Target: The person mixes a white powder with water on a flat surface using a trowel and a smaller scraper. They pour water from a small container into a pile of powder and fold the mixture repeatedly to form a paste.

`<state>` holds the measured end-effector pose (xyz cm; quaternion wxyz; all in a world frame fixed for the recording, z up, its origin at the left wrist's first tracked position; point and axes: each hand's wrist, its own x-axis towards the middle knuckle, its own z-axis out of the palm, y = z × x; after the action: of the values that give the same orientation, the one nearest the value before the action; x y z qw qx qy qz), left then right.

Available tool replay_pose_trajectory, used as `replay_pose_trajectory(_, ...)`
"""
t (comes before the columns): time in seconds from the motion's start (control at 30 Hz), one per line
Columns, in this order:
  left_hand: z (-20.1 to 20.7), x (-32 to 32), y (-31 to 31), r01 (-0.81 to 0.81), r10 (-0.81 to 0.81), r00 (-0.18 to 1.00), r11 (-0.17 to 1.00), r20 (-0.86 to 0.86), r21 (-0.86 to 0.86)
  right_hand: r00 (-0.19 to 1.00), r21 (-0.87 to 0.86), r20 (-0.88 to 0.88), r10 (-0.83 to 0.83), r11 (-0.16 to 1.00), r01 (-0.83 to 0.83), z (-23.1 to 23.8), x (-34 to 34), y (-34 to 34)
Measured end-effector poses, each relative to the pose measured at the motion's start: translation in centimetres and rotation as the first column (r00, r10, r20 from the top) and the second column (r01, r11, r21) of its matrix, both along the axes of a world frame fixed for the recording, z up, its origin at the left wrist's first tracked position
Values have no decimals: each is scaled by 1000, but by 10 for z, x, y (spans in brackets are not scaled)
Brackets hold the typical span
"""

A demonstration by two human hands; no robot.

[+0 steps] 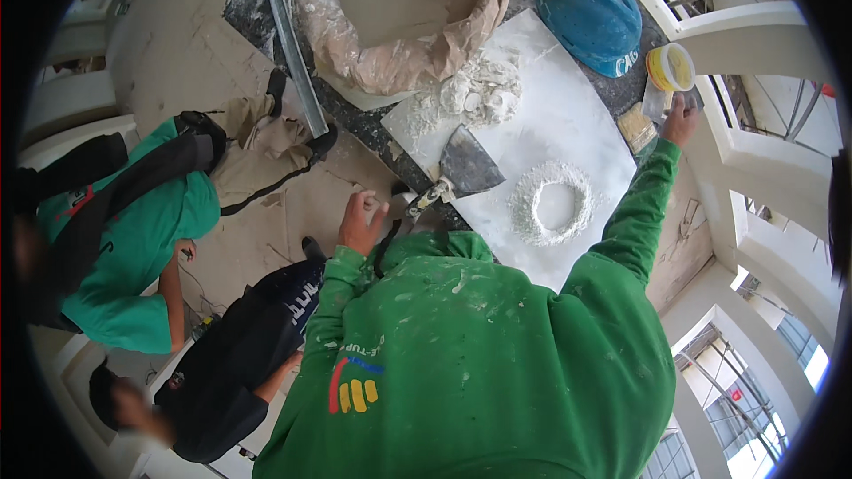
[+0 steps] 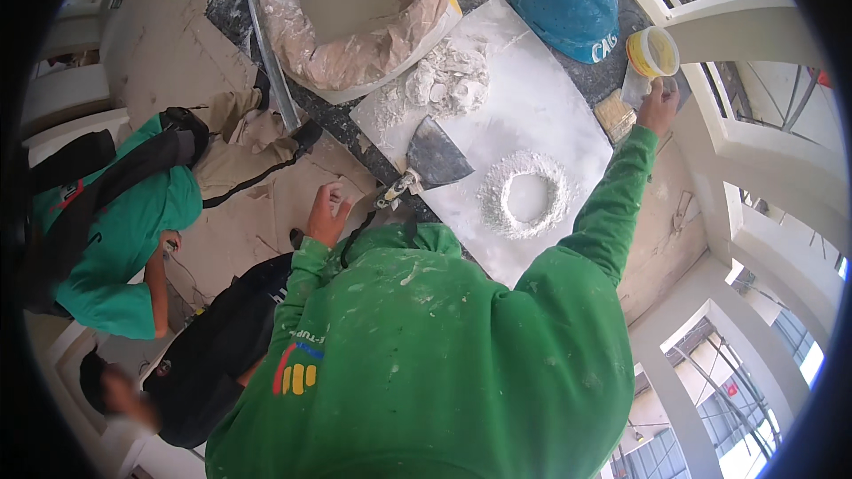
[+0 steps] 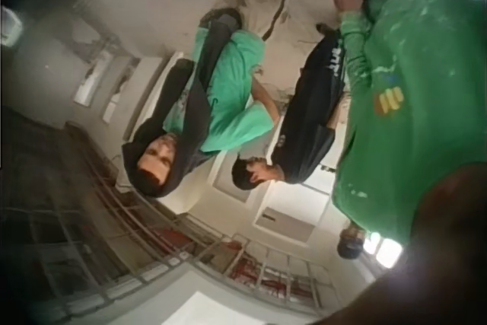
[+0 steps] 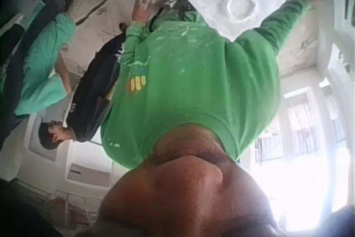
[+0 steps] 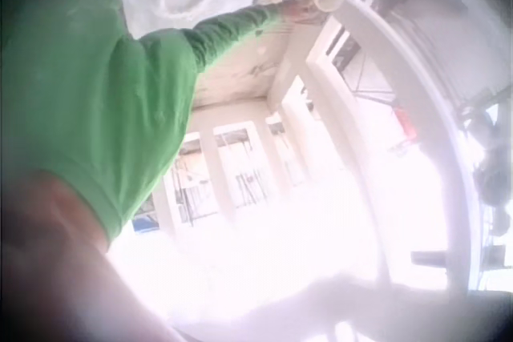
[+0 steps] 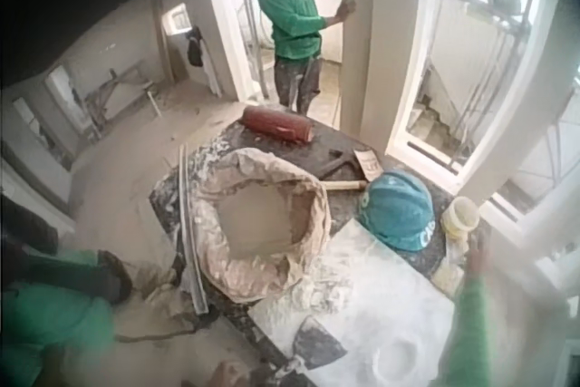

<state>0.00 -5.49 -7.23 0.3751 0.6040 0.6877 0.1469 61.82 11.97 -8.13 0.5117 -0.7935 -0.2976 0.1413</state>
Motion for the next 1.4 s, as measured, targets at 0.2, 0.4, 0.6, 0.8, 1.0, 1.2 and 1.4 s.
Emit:
replay_pose_trajectory(0.2,-5,74,9,419,-442,842,897,-311,-139,741,46,-423,522,829,-558,68,-216,-92)
replay_pose_trajectory(0.4,-52,69,-8,398,-433,881,896,-191,-197,144,-215,-573,806,21,-976,51,-268,-165)
replay_pose_trajectory(0.6,-34,32,-31,239,-239,948,971,210,25,205,-615,-358,911,-65,-786,-9,-320,-210)
replay_pose_trajectory(0.8,21,-37,-58,128,-135,964,991,229,45,307,-608,453,837,542,-580,-28,-410,-201)
replay_pose_trajectory(1.0,-17,-88,-124,-67,8,967,973,254,222,328,-794,397,857,500,-346,-33,-431,-191)
replay_pose_trajectory(1.2,-37,-105,-183,-171,146,924,984,355,40,309,-787,427,850,518,-336,-63,-410,-189)
replay_pose_trajectory(1.4,-47,-100,-208,-203,119,918,961,377,190,210,-743,475,855,517,-426,-72,-394,-174)
